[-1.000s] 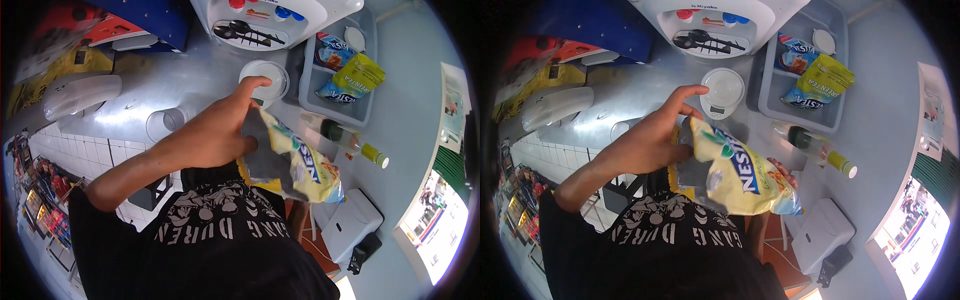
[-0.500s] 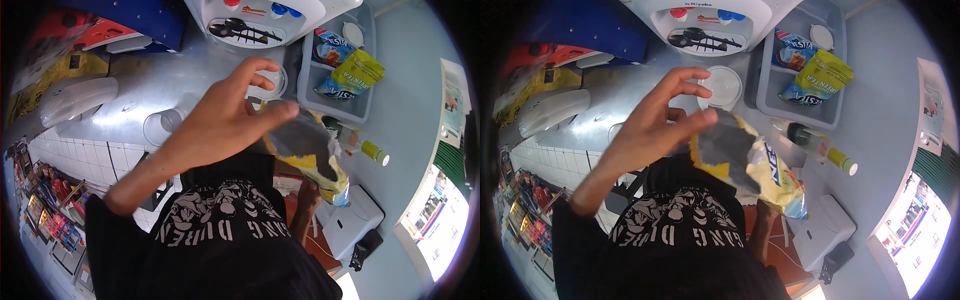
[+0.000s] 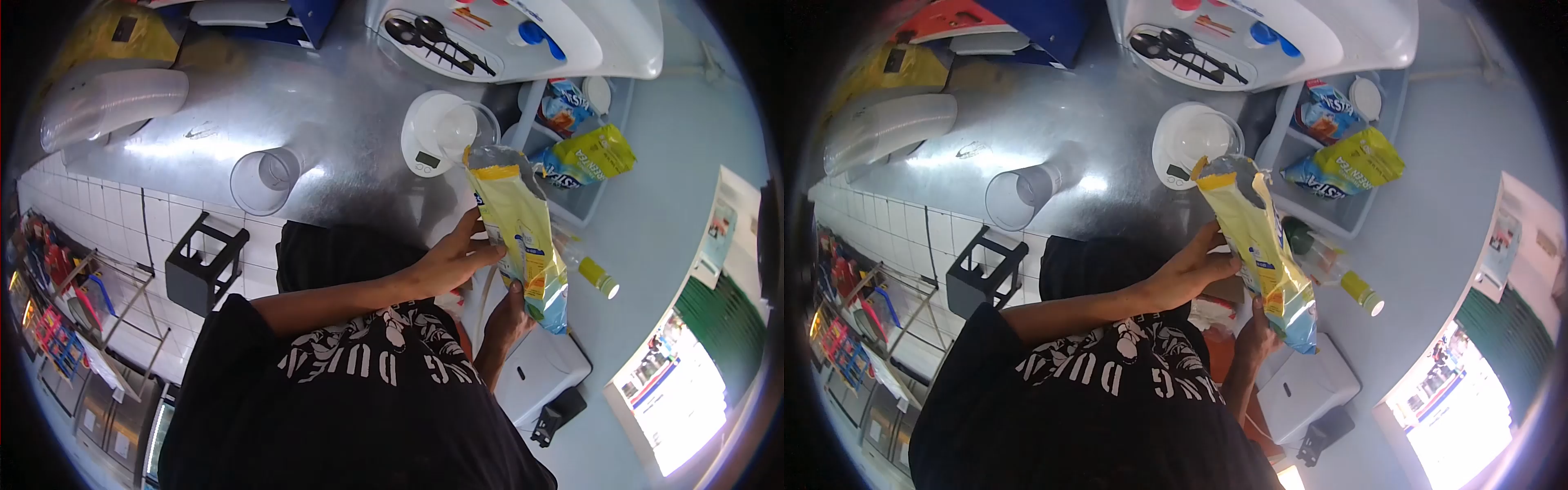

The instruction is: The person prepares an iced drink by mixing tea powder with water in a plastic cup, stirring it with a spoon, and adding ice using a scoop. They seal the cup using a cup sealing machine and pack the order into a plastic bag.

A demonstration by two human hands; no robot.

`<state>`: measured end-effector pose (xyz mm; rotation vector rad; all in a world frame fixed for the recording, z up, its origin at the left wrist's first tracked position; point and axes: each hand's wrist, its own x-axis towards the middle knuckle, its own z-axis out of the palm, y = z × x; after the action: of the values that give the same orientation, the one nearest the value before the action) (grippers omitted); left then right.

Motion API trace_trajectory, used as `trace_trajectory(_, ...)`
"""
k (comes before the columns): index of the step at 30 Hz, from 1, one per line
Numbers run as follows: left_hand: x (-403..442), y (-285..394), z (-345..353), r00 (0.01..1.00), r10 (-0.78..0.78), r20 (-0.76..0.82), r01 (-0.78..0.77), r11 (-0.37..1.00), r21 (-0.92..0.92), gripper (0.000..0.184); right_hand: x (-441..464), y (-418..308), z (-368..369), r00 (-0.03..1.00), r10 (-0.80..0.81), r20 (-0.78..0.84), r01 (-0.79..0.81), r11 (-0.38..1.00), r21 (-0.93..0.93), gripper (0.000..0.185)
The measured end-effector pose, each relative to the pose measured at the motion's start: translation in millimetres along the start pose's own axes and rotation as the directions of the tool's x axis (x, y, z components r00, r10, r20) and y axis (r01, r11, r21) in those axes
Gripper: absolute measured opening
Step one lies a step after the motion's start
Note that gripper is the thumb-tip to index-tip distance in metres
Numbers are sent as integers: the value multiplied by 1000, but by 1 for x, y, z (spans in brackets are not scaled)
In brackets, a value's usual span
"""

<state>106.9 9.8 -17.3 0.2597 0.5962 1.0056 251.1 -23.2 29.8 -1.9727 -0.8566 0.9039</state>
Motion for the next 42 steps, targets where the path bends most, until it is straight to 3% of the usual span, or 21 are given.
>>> trace_trajectory(2,2,-2,-2,1000,4,-2,-4,1000,16,65,3,-4,0,999,-33,-12,32,997,-76,56)
trace_trajectory(4,5,0,1,998,67,6,-65,988,-143,66,16,24,-14,973,-229,-37,219,959,-178,54)
trace_trajectory(11,7,-3,1,990,140,-19,-141,989,-34,69,14,22,-20,962,-267,54,259,836,-483,47)
trace_trajectory(13,5,1,2,992,126,-8,-126,990,-57,68,17,27,-21,926,-363,109,368,795,-482,47)
trace_trajectory(16,2,6,6,999,35,6,-34,990,-138,66,6,24,-20,952,-306,-4,284,890,-357,49)
trace_trajectory(17,1,6,6,1000,1,13,1,988,-156,65,6,24,-25,941,-338,10,289,790,-541,48)
trace_trajectory(19,2,9,6,999,-43,23,46,984,-172,65,8,28,-39,933,-359,24,271,657,-703,47)
trace_trajectory(21,3,11,6,993,-101,56,113,946,-303,64,9,31,-49,964,-253,83,194,453,-870,43)
trace_trajectory(23,4,14,5,989,-133,58,145,939,-311,63,6,27,-45,920,-382,85,310,581,-753,36)
trace_trajectory(24,5,16,4,986,-155,59,166,932,-322,63,8,30,-49,953,-302,30,244,705,-666,35)
trace_trajectory(26,5,17,4,986,-156,58,166,930,-327,62,9,35,-55,979,-205,-17,160,809,-565,33)
trace_trajectory(29,6,18,6,992,-126,24,127,928,-351,61,12,38,-55,979,-199,-44,136,799,-585,28)
trace_trajectory(30,6,18,5,995,-104,-2,96,923,-373,61,12,34,-53,975,-224,3,161,693,-703,25)
trace_trajectory(33,12,14,-6,999,-32,12,34,927,-374,66,18,35,-58,950,-297,100,248,519,-818,21)
trace_trajectory(35,14,16,-7,998,-52,27,58,922,-383,67,17,35,-61,893,-378,244,356,264,-896,23)
trace_trajectory(39,16,17,-7,996,-87,21,88,915,-395,67,16,21,-53,923,-347,164,286,334,-898,23)
trace_trajectory(42,14,23,-2,996,-77,-36,54,904,-423,69,10,-6,-40,979,-117,166,196,344,-918,30)
